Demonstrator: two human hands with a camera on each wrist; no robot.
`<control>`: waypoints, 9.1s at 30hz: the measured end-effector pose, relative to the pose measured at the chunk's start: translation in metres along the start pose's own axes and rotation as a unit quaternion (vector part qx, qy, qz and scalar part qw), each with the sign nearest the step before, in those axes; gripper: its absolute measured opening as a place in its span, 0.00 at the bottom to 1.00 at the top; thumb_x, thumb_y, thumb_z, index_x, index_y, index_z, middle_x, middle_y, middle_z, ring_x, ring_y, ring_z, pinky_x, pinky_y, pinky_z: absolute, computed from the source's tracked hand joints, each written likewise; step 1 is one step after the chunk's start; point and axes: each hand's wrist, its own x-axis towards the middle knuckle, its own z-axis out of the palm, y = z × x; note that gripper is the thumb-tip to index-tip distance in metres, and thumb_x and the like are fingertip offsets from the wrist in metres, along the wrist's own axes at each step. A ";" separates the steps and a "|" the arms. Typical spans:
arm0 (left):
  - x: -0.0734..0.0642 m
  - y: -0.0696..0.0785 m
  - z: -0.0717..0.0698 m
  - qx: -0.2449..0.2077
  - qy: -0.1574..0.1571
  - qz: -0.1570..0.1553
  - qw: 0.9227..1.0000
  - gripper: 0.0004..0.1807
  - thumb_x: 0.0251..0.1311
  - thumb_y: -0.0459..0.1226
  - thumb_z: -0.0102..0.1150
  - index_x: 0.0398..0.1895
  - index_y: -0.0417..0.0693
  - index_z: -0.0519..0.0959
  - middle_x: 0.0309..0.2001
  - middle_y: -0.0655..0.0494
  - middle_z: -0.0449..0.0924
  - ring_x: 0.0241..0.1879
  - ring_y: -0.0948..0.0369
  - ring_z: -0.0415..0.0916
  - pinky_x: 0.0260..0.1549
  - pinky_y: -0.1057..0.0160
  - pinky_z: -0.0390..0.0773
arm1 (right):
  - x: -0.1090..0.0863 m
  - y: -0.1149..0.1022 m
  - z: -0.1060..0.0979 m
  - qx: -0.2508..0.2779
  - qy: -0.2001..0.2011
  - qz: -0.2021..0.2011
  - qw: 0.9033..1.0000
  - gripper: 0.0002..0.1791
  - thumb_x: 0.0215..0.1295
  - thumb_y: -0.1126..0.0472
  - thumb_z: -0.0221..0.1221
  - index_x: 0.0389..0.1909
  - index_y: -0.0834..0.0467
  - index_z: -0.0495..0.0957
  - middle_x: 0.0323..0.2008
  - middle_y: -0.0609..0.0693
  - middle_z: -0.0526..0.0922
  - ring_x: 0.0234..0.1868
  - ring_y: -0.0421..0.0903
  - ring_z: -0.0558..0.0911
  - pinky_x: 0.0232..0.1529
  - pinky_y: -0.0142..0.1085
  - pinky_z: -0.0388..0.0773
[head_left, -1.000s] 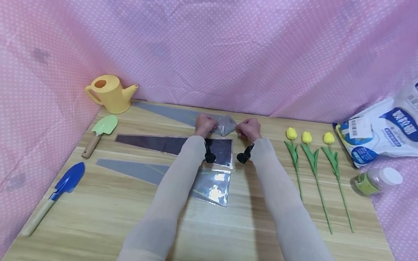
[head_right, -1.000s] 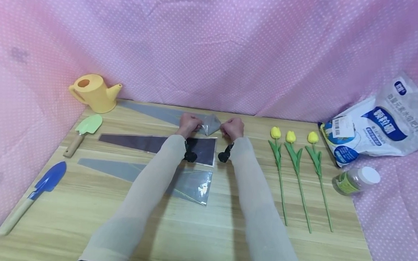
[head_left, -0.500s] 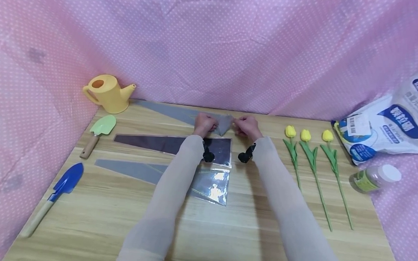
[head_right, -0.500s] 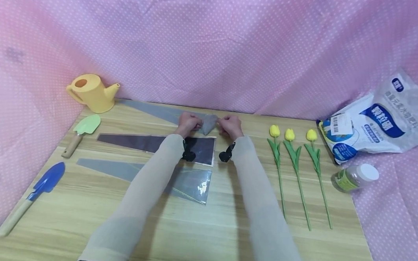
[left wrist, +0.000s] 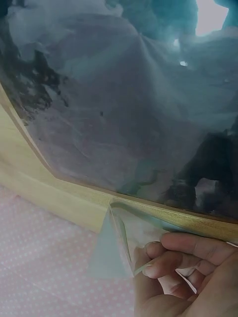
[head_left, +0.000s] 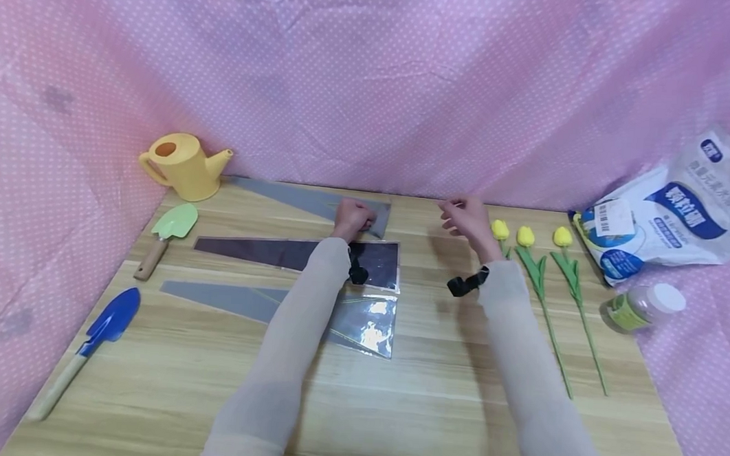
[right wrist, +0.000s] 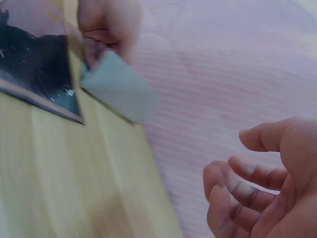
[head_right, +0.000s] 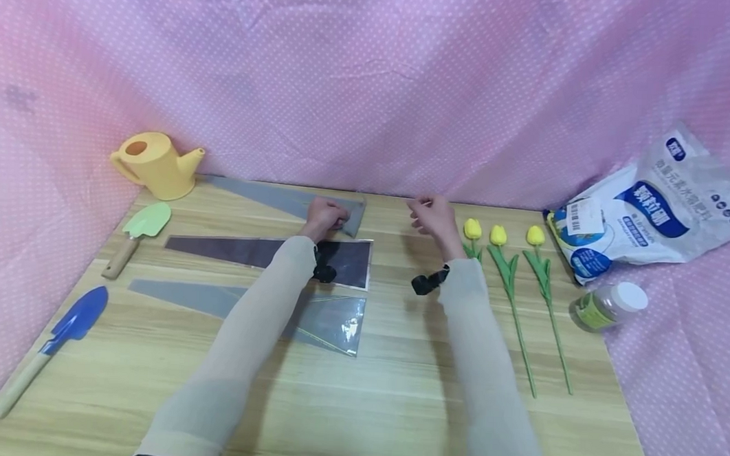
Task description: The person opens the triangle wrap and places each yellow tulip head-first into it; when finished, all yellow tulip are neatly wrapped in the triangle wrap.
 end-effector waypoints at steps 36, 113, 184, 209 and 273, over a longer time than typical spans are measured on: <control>-0.001 -0.001 0.000 0.034 0.003 0.004 0.999 0.06 0.55 0.31 0.67 0.33 0.35 0.87 0.15 0.63 0.76 0.19 0.67 0.74 0.24 0.71 0.75 | -0.137 0.103 -0.084 -0.185 0.031 0.022 0.982 0.32 0.72 0.54 0.56 0.68 0.72 0.65 0.54 0.71 0.78 0.43 0.55 0.84 0.34 0.30 0.78; 0.000 -0.003 0.001 0.024 0.005 0.002 1.000 0.07 0.55 0.30 0.67 0.35 0.34 0.88 0.16 0.64 0.76 0.19 0.69 0.74 0.23 0.73 0.76 | -0.152 0.114 -0.063 0.106 -0.061 0.053 0.991 0.30 0.71 0.70 0.53 0.69 0.74 0.55 0.46 0.49 0.70 0.38 0.32 0.79 0.33 0.34 0.86; 0.002 -0.008 0.000 -0.016 -0.008 0.010 1.000 0.04 0.55 0.28 0.66 0.31 0.33 0.86 0.14 0.63 0.76 0.20 0.66 0.74 0.23 0.72 0.78 | -0.010 0.013 0.021 0.520 0.128 0.079 0.841 0.20 0.67 0.80 0.46 0.47 0.55 0.54 0.41 0.54 0.65 0.34 0.44 0.76 0.65 0.50 0.75; -0.005 0.001 -0.002 0.014 -0.003 0.017 1.000 0.05 0.59 0.30 0.62 0.29 0.36 0.85 0.16 0.58 0.76 0.18 0.63 0.73 0.22 0.68 0.75 | 0.019 -0.015 0.072 0.511 0.229 0.025 0.828 0.28 0.63 0.83 0.42 0.60 0.58 0.55 0.50 0.54 0.67 0.37 0.47 0.79 0.55 0.52 0.83; -0.023 0.039 0.025 0.096 0.040 0.125 0.987 0.08 0.63 0.34 0.59 0.33 0.42 0.87 0.30 0.46 0.87 0.22 0.63 0.79 0.21 0.69 0.75 | 0.016 -0.007 0.073 0.446 0.263 -0.081 0.852 0.19 0.75 0.63 0.52 0.56 0.74 0.68 0.34 0.46 0.74 0.35 0.39 0.82 0.46 0.41 0.87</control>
